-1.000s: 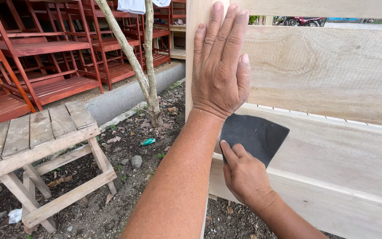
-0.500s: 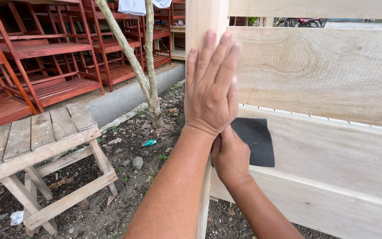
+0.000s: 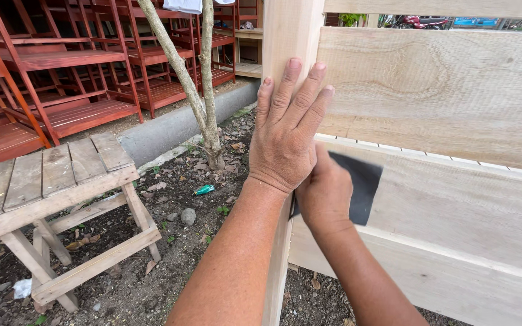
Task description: The person sands a light-colored wooden furniture frame outdoors using a sheet of sandpaper held by hand. They sand the legs and edges first, then work across the horizontal slats and panels, steadying the frame with one hand while rubbing the sandpaper over different surfaces.
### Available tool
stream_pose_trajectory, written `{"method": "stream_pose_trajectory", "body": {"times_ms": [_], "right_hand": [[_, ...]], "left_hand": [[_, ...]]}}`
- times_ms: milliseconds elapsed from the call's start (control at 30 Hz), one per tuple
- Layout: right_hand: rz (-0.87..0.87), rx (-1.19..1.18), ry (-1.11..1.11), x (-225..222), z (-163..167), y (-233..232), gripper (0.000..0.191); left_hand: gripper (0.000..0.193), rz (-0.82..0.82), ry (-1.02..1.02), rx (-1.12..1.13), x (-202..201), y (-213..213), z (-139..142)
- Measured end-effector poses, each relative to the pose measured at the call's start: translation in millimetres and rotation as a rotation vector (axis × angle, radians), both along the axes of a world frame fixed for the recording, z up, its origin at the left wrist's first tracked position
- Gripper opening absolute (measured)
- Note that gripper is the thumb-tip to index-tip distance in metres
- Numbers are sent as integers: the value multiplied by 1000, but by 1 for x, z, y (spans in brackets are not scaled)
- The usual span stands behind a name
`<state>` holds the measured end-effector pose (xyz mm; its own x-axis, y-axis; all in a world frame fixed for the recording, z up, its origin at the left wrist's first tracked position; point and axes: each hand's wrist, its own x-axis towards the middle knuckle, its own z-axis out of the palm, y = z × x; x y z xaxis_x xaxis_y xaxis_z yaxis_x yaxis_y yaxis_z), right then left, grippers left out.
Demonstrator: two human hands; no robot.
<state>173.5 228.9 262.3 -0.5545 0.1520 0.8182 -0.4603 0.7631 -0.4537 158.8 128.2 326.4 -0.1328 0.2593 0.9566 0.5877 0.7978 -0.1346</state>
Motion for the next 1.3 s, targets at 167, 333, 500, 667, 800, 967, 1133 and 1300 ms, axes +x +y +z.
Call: {"method": "stream_pose_trajectory", "body": {"times_ms": [167, 333, 500, 667, 800, 967, 1133, 1300], "right_hand": [[32, 23, -301, 22, -12, 8, 9], [81, -50, 79, 21, 17, 16, 9], [43, -29, 62, -5, 22, 9, 11], [38, -27, -52, 5, -36, 3, 7], [14, 67, -335, 24, -59, 9, 12], [70, -84, 3, 22, -10, 25, 9], [134, -29, 97, -4, 28, 15, 11], [65, -63, -31, 2, -30, 5, 11]], "left_hand": [[53, 38, 36, 5, -1, 0, -1], [49, -23, 10, 10, 4, -3, 2], [47, -46, 16, 18, 7, -2, 5], [44, -23, 50, -1, 5, -1, 5], [40, -14, 46, 4, 5, 0, 3], [42, 10, 45, 17, 6, 2, 3], [37, -45, 26, 32, 4, 3, 1], [39, 4, 57, 17, 2, 2, 0]]}}
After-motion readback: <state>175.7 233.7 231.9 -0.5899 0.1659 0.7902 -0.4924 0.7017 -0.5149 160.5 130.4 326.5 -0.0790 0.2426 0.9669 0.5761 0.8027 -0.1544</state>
